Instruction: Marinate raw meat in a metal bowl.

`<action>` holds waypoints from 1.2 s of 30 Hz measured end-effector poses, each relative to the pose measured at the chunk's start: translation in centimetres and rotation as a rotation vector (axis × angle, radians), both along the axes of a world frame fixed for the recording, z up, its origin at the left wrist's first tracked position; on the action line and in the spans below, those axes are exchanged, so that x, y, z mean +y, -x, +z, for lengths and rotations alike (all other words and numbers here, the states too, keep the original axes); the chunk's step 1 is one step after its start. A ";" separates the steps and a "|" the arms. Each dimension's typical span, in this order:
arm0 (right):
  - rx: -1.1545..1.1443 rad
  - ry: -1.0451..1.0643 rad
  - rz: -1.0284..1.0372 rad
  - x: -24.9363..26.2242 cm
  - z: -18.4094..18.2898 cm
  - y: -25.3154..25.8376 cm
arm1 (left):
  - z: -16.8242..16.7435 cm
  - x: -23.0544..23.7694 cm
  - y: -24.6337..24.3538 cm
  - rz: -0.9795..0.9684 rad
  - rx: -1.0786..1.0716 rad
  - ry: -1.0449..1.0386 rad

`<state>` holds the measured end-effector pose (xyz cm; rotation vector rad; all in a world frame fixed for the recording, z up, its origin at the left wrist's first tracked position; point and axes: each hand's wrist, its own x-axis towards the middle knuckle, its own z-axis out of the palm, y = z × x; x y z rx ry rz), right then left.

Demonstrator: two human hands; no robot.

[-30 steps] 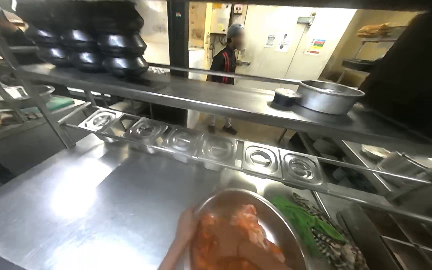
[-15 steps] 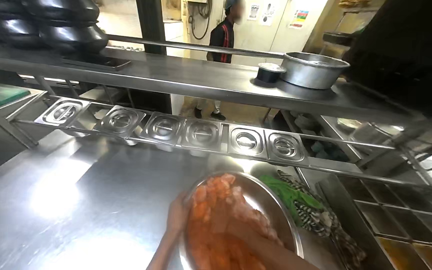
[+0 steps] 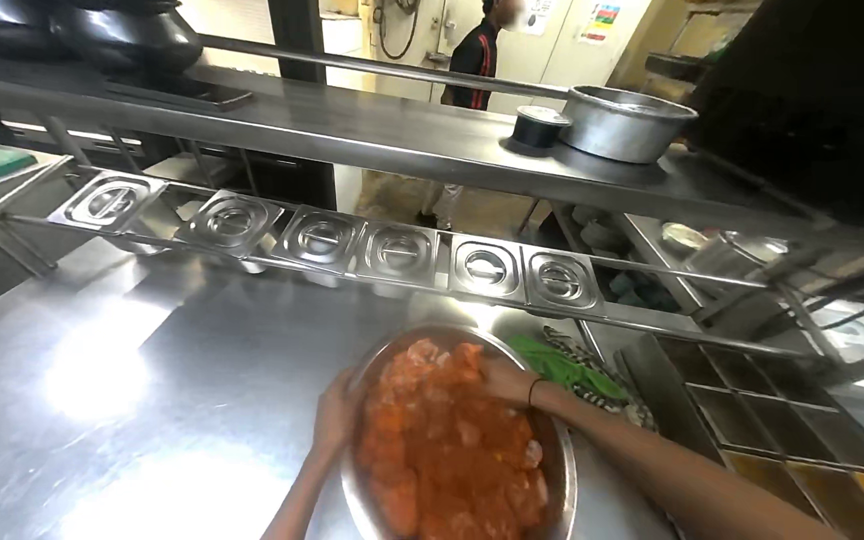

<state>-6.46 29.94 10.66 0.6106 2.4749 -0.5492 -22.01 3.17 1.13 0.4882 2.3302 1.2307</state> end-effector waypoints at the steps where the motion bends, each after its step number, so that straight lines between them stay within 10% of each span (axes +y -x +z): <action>1: -0.008 0.010 0.001 -0.3 0.0 -0.8 | 0.0 0.0 0.0 0.001 0.004 -0.005; 7: -0.188 -0.035 0.107 -9.5 -2.1 -9.8 | 0.3 0.4 -0.4 0.029 0.000 0.036; 13: -0.077 0.001 0.008 -14.9 -5.3 -1.2 | -0.2 0.2 0.0 -0.006 0.016 0.009; 27: 0.563 0.134 -0.609 -2.0 -2.2 2.0 | -0.8 0.2 0.4 -0.003 -0.003 -0.012; 36: -0.060 -0.152 0.003 -2.6 -5.1 -4.5 | -0.8 0.3 0.3 0.031 0.002 -0.071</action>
